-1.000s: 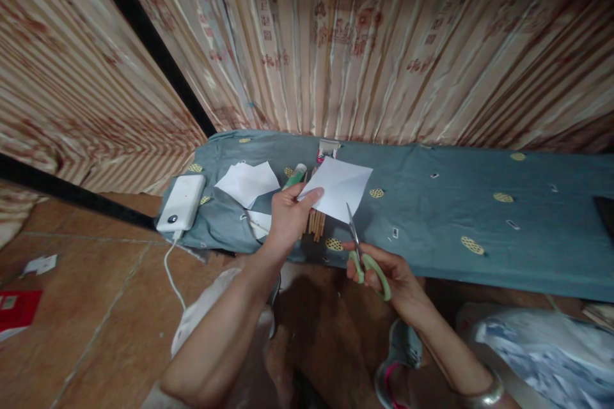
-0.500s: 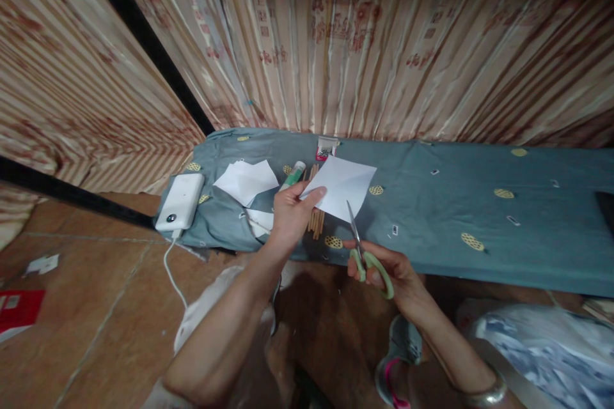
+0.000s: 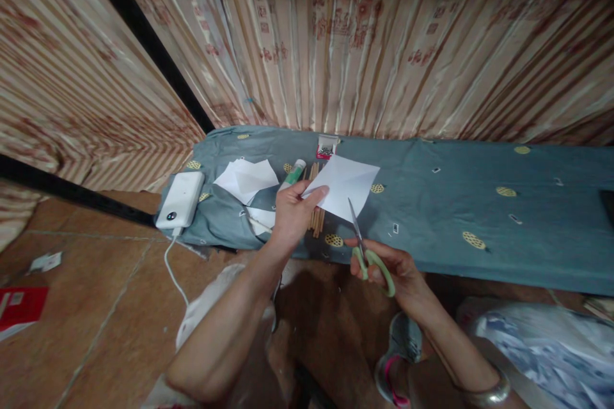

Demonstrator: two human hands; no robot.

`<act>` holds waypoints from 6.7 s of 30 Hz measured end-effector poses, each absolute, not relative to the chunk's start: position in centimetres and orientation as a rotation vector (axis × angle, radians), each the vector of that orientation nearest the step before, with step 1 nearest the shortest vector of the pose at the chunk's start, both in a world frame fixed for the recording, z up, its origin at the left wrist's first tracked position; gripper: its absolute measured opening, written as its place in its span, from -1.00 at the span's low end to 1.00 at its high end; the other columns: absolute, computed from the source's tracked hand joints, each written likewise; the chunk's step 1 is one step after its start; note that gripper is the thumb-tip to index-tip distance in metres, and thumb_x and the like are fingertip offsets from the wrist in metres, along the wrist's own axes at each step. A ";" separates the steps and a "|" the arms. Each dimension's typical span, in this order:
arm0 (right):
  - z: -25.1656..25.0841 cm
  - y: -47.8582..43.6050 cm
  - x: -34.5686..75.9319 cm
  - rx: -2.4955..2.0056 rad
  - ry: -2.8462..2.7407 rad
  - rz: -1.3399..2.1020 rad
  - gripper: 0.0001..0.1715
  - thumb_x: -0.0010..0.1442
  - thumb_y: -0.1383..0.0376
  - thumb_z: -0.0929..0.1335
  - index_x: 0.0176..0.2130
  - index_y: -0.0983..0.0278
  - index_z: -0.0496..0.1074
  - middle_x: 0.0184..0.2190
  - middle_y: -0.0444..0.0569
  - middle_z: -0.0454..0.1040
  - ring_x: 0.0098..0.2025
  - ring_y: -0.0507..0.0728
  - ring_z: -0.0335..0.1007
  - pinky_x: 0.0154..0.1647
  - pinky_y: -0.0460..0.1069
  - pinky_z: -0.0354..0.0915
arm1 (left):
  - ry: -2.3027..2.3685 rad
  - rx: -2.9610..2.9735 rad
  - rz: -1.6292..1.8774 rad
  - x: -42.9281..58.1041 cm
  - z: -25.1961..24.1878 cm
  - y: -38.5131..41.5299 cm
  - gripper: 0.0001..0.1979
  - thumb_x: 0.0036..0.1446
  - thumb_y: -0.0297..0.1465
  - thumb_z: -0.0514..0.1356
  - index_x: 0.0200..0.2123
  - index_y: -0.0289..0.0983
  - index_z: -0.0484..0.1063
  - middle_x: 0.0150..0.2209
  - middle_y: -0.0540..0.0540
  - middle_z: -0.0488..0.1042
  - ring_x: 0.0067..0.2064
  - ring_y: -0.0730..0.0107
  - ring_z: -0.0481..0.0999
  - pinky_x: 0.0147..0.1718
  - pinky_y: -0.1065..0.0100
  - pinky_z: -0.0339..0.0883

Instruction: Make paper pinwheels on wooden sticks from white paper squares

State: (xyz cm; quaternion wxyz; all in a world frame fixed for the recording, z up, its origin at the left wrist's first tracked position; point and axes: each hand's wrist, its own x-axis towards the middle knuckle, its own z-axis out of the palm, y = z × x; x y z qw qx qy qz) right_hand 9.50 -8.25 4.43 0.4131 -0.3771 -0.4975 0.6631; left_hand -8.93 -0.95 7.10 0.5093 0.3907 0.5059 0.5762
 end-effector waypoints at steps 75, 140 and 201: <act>5.2 -8.4 9.8 -1.176 -1.178 1.567 -0.51 -0.10 0.00 0.50 -0.23 0.24 0.57 -0.61 -0.13 0.44 -0.59 0.00 0.29 -0.57 -0.08 0.29 | 1.188 0.913 1.310 -7.5 6.3 -1.4 -0.77 -0.16 -0.31 0.37 -0.39 -0.30 0.57 -0.51 0.00 0.51 -0.46 0.41 0.44 -0.48 0.40 0.34; 4.2 -9.5 12.1 -1.116 -1.506 1.757 -0.45 0.02 -0.06 0.43 -0.16 0.30 0.44 -0.46 -0.09 0.42 -0.46 0.00 0.22 -0.47 -0.10 0.16 | 1.236 0.742 1.360 -6.5 5.9 -1.7 -0.64 -0.34 -0.35 0.43 -0.36 -0.36 0.56 -0.35 -0.14 0.61 -0.36 0.30 0.54 -0.32 0.34 0.41; 4.4 -9.1 11.4 -1.228 -1.426 1.651 -0.50 -0.10 0.00 0.50 -0.27 0.30 0.49 -0.61 -0.21 0.25 -0.56 -0.03 0.07 -0.55 -0.10 0.09 | 1.210 0.752 1.209 -5.7 6.0 -3.0 -0.77 -0.32 -0.37 0.38 -0.47 -0.29 0.52 -0.43 -0.06 0.57 -0.40 0.31 0.50 -0.34 0.31 0.39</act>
